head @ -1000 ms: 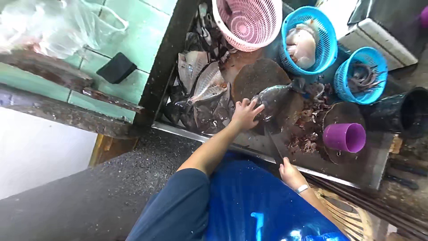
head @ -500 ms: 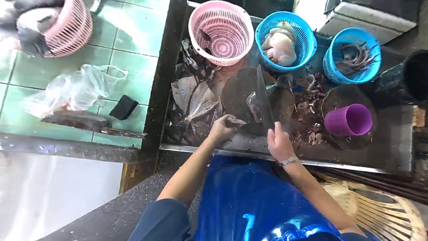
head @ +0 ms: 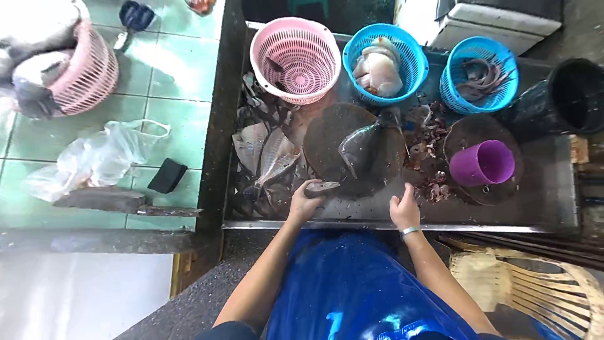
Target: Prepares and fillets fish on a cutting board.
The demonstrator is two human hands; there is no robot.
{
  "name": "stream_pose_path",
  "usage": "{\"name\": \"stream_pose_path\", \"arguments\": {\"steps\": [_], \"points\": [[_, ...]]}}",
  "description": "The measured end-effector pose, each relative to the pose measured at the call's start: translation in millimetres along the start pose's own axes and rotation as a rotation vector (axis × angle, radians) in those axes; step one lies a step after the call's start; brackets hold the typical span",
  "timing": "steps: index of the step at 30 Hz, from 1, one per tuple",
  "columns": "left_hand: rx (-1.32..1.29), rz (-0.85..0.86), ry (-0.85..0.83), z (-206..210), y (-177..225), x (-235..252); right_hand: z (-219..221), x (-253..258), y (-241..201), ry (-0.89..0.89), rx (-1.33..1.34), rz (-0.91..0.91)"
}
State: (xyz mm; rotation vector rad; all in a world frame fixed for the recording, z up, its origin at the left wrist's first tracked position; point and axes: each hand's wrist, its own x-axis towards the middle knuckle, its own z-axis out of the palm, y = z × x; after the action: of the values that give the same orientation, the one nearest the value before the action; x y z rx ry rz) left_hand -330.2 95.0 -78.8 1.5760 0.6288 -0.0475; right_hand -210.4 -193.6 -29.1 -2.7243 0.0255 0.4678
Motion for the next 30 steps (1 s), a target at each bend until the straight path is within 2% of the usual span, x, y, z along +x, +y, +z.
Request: {"name": "stream_pose_path", "arguments": {"steps": [3,5,7,9,11,12,18,22,27,30], "points": [[-0.051,0.086,-0.054,8,12,-3,7,40,-15,0.035,0.003,0.093],[-0.025,0.165,-0.102,13,23,-2,12,50,-29,0.048,-0.001,0.025],[0.008,0.201,-0.136,16,31,3,11,42,-45,0.124,0.024,-0.228],[0.002,0.2,-0.155,20,38,5,11,28,-61,0.156,0.075,-0.591],[-0.076,0.176,-0.165,27,42,2,23,15,-76,0.027,0.214,-0.831],[-0.106,0.166,-0.154,30,42,-1,33,7,-81,-0.041,0.279,-0.861],[-0.257,0.052,-0.021,32,19,-10,55,-13,-95,-0.321,0.379,-0.654],[-0.141,0.043,-0.001,27,9,-17,55,-7,-100,-0.59,0.325,-0.556],[0.083,0.218,-0.1,14,0,-14,60,-2,-90,-0.88,0.324,-0.471],[0.0,0.156,-0.228,5,-3,-19,48,-6,-81,-1.021,0.27,-0.502]]}}
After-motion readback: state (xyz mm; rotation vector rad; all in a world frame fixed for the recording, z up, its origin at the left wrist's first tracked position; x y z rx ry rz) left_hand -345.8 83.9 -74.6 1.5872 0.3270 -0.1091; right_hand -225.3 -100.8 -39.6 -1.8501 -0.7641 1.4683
